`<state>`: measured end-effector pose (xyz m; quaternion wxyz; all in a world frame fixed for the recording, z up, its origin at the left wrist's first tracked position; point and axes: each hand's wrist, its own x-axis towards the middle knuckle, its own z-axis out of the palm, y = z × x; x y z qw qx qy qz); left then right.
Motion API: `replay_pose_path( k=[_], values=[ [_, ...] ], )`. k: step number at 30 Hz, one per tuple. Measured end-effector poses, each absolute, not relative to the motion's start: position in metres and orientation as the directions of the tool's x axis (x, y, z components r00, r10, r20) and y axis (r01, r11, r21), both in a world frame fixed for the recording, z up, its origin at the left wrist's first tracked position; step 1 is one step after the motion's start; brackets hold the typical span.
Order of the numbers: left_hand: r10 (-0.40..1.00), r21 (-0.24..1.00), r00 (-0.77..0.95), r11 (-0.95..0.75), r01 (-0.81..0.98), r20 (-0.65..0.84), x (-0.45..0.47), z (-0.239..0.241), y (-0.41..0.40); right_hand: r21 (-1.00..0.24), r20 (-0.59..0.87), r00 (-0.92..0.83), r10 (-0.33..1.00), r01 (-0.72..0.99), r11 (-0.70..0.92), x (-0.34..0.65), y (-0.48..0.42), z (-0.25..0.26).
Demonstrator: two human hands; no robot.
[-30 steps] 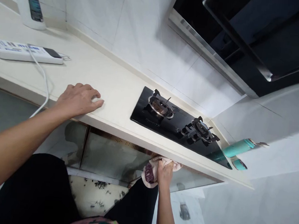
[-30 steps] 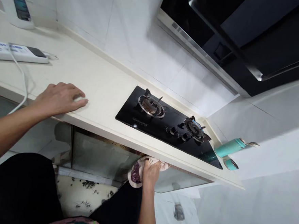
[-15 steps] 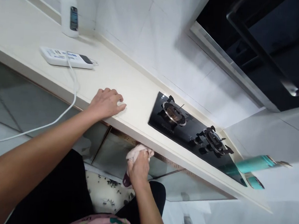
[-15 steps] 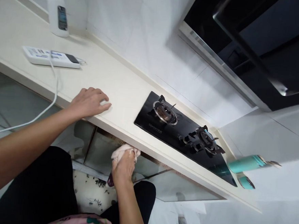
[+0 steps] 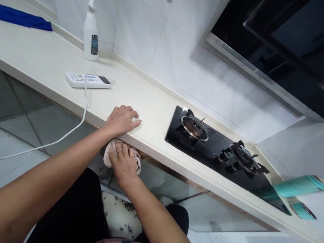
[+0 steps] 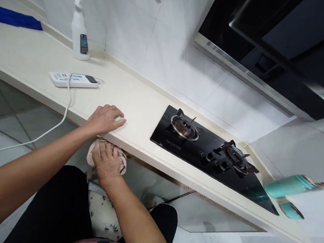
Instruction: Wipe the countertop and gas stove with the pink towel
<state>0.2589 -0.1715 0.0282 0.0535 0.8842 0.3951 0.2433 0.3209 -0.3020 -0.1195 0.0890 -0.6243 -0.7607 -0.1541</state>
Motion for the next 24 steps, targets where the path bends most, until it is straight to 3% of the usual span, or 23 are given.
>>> replay_pose_path(
  k=[3,10,16,20,24],
  values=[
    [0.73,0.287,0.576,-0.678,0.677,0.368,0.258,0.029,-0.169,0.13,0.367,-0.216,0.905,0.975,0.18,0.338,-0.308,-0.127],
    [0.748,0.304,0.578,-0.662,0.685,0.325,0.256,0.039,-0.174,0.119,0.566,-0.059,0.822,0.993,-0.01,0.405,-0.386,-0.138],
    [0.754,0.3,0.579,-0.656,0.693,0.312,0.256,0.041,-0.173,0.089,0.577,0.177,0.798,0.957,-0.277,0.479,-0.485,-0.154],
    [0.748,0.272,0.596,-0.662,0.699,0.291,0.256,0.042,-0.171,-0.079,0.521,0.477,0.708,0.853,-0.517,0.531,-0.549,-0.156],
    [0.753,0.257,0.598,-0.657,0.709,0.276,0.258,0.046,-0.172,-0.423,0.418,0.807,0.417,0.579,-0.697,0.578,-0.632,-0.137]
  ],
)
